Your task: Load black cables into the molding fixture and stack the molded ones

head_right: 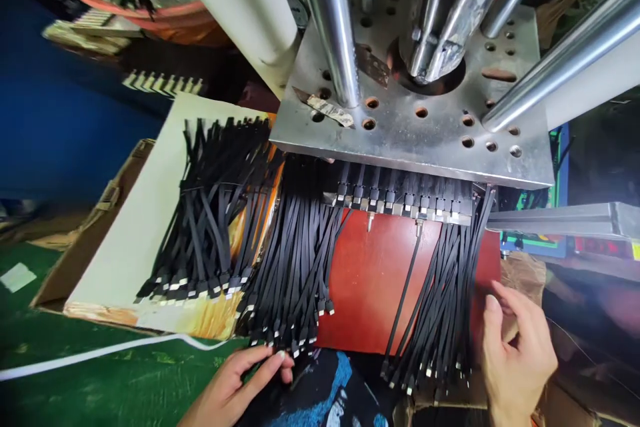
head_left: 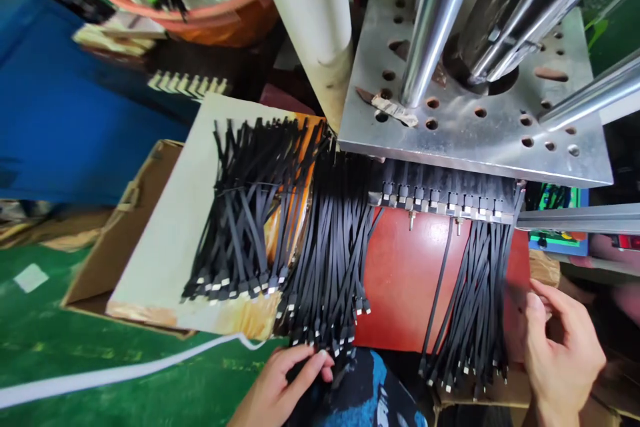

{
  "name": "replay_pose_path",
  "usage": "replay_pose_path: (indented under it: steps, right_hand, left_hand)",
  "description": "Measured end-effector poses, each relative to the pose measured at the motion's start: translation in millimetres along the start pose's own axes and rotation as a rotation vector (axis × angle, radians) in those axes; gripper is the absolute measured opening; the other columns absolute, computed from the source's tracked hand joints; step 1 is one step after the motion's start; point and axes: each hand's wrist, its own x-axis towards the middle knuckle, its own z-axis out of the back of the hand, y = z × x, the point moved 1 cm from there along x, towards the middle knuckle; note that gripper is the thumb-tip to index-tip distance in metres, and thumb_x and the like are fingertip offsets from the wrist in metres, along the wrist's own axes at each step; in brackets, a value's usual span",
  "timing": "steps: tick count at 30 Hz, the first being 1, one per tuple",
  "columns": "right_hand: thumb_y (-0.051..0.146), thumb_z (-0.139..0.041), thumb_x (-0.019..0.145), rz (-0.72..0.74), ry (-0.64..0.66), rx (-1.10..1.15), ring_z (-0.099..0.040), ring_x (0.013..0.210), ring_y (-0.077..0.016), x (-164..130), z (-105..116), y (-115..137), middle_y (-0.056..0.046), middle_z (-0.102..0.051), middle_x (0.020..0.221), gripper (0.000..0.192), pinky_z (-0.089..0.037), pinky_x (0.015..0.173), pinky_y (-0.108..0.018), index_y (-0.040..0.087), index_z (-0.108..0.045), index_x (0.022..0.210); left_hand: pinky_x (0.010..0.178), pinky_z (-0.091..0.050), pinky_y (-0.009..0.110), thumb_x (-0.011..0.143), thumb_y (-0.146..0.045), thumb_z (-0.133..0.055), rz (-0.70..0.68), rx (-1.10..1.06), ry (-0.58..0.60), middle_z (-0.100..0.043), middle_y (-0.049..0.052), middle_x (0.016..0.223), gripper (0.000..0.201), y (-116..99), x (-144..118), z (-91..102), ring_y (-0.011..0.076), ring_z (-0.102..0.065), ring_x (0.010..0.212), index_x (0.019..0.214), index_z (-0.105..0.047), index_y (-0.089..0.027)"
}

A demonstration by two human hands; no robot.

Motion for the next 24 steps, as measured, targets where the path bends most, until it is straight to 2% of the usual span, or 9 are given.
replay_pose_path:
  steps: [2,4,7,10,13,15,18,20,24]
  right_hand:
    - [0.024,-0.068,0.099,0.138,0.046,0.02,-0.069,0.094,-0.027,20.5,-5.2,27.0,-0.008,-0.073,0.104,0.018,-0.051,0.093,-0.045,0.023,-0.077,0.114]
    - [0.022,-0.067,0.1,0.279,0.13,0.027,-0.068,0.091,-0.0245,41.9,-9.3,52.8,-0.007,-0.073,0.105,0.031,-0.052,0.088,-0.041,0.027,-0.074,0.129]
    - [0.024,-0.065,0.102,0.431,0.206,-0.036,-0.065,0.087,-0.0237,74.6,-17.5,84.8,-0.007,-0.068,0.105,0.057,-0.053,0.082,-0.038,0.036,-0.055,0.157]
    - [0.032,-0.061,0.105,0.529,0.248,-0.138,-0.06,0.081,-0.0233,103.5,-29.9,105.4,-0.007,-0.063,0.097,0.058,-0.051,0.077,-0.038,0.032,-0.049,0.162]
    - [0.039,-0.057,0.107,0.612,0.279,-0.193,-0.055,0.078,-0.0227,118.6,-37.9,112.6,-0.007,-0.06,0.093,0.046,-0.047,0.074,-0.037,0.023,-0.062,0.15]
    - [0.036,-0.057,0.107,0.673,0.297,-0.149,-0.052,0.076,-0.0212,117.4,-35.8,111.0,-0.006,-0.058,0.089,0.027,-0.043,0.073,-0.037,0.023,-0.073,0.124]
    - [0.025,-0.064,0.103,0.711,0.287,-0.006,-0.048,0.072,-0.0178,104.3,-24.6,103.9,-0.003,-0.057,0.083,0.015,-0.038,0.07,-0.035,0.023,-0.068,0.089]
    - [0.018,-0.07,0.099,0.687,0.256,0.02,-0.05,0.072,-0.0164,95.6,-18.6,99.6,-0.002,-0.059,0.083,0.012,-0.039,0.07,-0.034,0.022,-0.066,0.088]
    - [0.008,-0.071,0.096,0.626,0.243,-0.001,-0.061,0.082,-0.0181,91.3,-20.6,99.2,-0.004,-0.067,0.094,0.019,-0.047,0.078,-0.035,0.021,-0.069,0.111]
  left_hand:
    - [0.103,-0.06,0.043,0.098,-0.067,-0.051,0.025,0.005,0.036,-0.083,0.0,0.091,0.046,-2.9,-0.3,2.4,0.0294,-0.077,0.098,0.088,-0.085,-0.036]
    - [0.102,-0.06,0.04,0.098,-0.068,-0.05,0.03,0.001,0.055,-0.084,0.003,0.091,0.051,-5.2,-0.9,4.7,0.0281,-0.077,0.098,0.089,-0.085,-0.031]
    - [0.099,-0.061,0.037,0.096,-0.069,-0.054,0.022,0.001,0.045,-0.084,0.006,0.093,0.052,-5.4,-1.7,7.3,0.0276,-0.077,0.098,0.089,-0.086,-0.028]
    - [0.099,-0.062,0.039,0.095,-0.069,-0.055,0.014,0.01,0.047,-0.085,0.003,0.097,0.048,-3.5,-2.0,8.9,0.028,-0.078,0.1,0.091,-0.086,-0.033]
    - [0.099,-0.063,0.044,0.093,-0.074,-0.053,0.015,-0.002,0.033,-0.085,-0.001,0.097,0.046,-2.7,-2.9,8.6,0.03,-0.078,0.1,0.091,-0.085,-0.041]
    - [0.099,-0.063,0.045,0.092,-0.076,-0.052,0.025,-0.02,-0.007,-0.085,-0.001,0.096,0.049,-3.6,-4.2,7.4,0.0307,-0.078,0.1,0.091,-0.085,-0.04]
    - [0.1,-0.062,0.04,0.092,-0.076,-0.054,0.032,-0.044,-0.056,-0.084,0.003,0.097,0.053,-5.6,-5.8,5.9,0.0287,-0.077,0.1,0.092,-0.086,-0.034]
    - [0.101,-0.061,0.038,0.093,-0.075,-0.055,0.023,-0.042,-0.039,-0.084,0.004,0.098,0.054,-5.3,-5.0,6.5,0.0277,-0.077,0.101,0.093,-0.086,-0.032]
    - [0.101,-0.06,0.039,0.096,-0.07,-0.056,-0.015,-0.001,0.06,-0.084,0.005,0.102,0.05,2.0,-0.8,10.2,0.0279,-0.077,0.103,0.098,-0.086,-0.03]
